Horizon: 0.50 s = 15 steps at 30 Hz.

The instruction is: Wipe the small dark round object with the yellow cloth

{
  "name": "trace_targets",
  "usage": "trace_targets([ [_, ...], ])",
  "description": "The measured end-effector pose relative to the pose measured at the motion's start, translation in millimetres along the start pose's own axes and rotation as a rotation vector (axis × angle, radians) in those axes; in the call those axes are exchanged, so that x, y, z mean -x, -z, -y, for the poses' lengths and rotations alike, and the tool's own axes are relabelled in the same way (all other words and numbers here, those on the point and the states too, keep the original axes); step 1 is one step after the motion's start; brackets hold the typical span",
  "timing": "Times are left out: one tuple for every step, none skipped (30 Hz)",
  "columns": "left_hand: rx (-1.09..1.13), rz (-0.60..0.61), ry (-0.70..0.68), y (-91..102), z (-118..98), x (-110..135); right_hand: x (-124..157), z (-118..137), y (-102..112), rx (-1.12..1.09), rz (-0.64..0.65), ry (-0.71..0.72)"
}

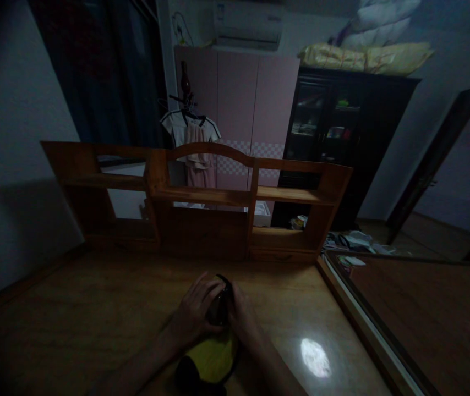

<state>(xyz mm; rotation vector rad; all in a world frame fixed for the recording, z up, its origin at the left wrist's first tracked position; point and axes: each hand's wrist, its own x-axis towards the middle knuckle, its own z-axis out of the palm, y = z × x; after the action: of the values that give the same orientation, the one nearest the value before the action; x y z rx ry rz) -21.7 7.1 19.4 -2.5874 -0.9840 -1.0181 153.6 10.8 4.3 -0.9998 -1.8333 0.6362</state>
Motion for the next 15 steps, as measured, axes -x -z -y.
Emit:
trace_targets([
  [0.001,-0.001,0.006,0.8,-0.4,-0.1,-0.1,-0.3,-0.2,0.008,0.001,-0.003],
  [0.004,-0.002,0.007,1.7,-0.7,-0.2,0.0,-0.7,-0.1,0.019,0.003,-0.010],
  [0.007,0.000,0.004,2.4,-1.0,-0.3,0.2,-1.1,0.2,0.034,0.007,-0.024],
  [0.012,0.001,0.003,2.9,-1.3,-0.4,0.7,-1.3,0.7,0.054,0.012,-0.041],
  [0.018,0.001,0.004,3.2,-1.5,-0.6,1.2,-1.3,1.6,0.077,0.010,-0.059],
  [0.026,-0.003,0.010,3.1,-1.7,-0.7,1.8,-0.7,2.7,0.097,0.004,-0.072],
  [0.036,-0.012,0.019,2.8,-1.8,-0.8,2.3,0.5,4.1,0.108,-0.004,-0.081],
  [0.046,-0.023,0.031,2.2,-1.9,-0.9,2.5,2.4,5.5,0.106,-0.006,-0.086],
  [0.056,-0.031,0.043,1.5,-1.9,-1.0,2.5,4.9,7.0,0.093,-0.006,-0.087],
  [0.063,-0.037,0.051,0.8,-1.8,-1.0,2.1,7.9,8.3,0.073,-0.002,-0.085],
  [0.068,-0.040,0.055,0.2,-1.6,-1.1,1.6,11.0,9.4,0.052,0.004,-0.080],
  [0.069,-0.044,0.057,-0.1,-1.3,-1.1,0.8,14.0,10.1,0.035,0.010,-0.073],
  [0.067,-0.046,0.057,-0.1,-1.0,-1.2,0.1,16.5,10.5,0.023,0.010,-0.066],
  [0.064,-0.051,0.057,0.4,-0.6,-1.4,-0.6,18.4,10.5,0.015,0.002,-0.059],
  [0.059,-0.056,0.059,1.1,-0.3,-1.7,-1.2,19.5,10.3,0.010,-0.012,-0.054],
])
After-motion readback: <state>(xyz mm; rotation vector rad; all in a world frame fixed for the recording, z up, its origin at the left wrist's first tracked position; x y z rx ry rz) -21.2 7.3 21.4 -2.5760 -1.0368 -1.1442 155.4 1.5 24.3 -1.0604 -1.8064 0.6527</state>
